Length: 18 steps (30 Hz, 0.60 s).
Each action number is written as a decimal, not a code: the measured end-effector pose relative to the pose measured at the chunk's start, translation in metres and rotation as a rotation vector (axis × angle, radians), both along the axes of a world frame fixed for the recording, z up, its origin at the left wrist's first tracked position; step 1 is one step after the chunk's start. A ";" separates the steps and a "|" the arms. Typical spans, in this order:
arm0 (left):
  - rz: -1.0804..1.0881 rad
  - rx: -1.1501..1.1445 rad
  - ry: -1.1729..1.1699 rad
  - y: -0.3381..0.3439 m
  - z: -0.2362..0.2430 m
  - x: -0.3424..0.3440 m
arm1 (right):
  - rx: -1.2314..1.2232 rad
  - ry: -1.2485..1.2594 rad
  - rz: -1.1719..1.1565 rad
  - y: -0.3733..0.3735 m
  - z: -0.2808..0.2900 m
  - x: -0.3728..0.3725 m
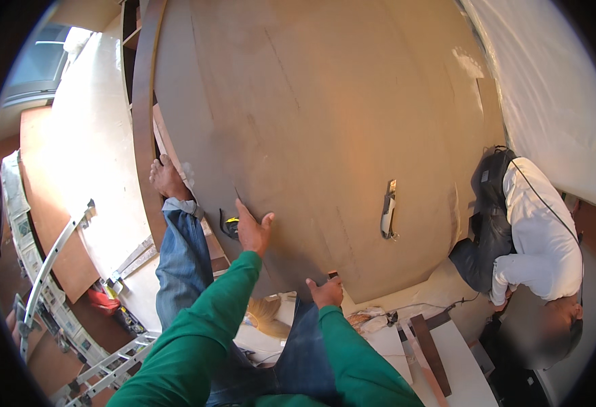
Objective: The person measures and marks a large sheet of plywood using a tape measure, pencil, and straight edge. They then use a utility knife to score and cut the plywood along the marked lines.
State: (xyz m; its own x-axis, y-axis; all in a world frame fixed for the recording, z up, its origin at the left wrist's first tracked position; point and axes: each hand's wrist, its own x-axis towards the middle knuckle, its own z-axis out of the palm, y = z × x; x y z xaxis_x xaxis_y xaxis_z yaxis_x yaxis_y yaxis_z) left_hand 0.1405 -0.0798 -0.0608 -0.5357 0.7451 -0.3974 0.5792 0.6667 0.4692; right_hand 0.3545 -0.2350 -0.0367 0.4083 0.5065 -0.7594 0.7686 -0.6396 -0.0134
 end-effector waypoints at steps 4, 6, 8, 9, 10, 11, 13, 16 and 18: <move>0.333 -0.016 -0.159 -0.016 0.006 0.020 | 0.108 0.250 -0.028 -0.037 -0.006 0.017; 0.374 0.020 -0.145 -0.014 0.016 0.014 | 0.228 0.326 0.009 -0.044 -0.003 0.023; 0.381 0.113 -0.214 -0.005 0.028 0.003 | 0.348 0.386 0.035 -0.038 0.005 0.021; 0.367 0.183 -0.293 -0.001 0.032 -0.003 | 0.425 0.396 0.030 -0.032 0.007 0.021; 0.354 0.253 -0.364 0.001 0.036 -0.009 | 0.499 0.415 0.027 -0.022 0.012 0.018; 0.316 0.335 -0.222 0.005 0.040 -0.006 | 0.565 0.423 0.024 -0.012 0.018 0.018; 0.243 0.377 -0.145 0.020 0.054 -0.010 | 0.563 0.384 0.032 0.021 0.019 0.025; 0.279 0.379 -0.287 0.025 0.063 -0.019 | 0.687 0.282 0.063 0.086 0.019 0.055; 0.186 0.224 -0.298 0.003 0.046 -0.036 | 0.703 0.204 0.052 0.135 0.010 0.086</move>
State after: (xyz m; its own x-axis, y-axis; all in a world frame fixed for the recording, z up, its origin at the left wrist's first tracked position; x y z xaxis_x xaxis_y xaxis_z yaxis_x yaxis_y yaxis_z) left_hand 0.1043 -0.0770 -0.0146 -0.5551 0.7324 -0.3943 0.2755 0.6091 0.7437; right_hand 0.4405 -0.0995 -0.0269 0.2553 0.9170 -0.3065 0.7361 -0.3899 -0.5533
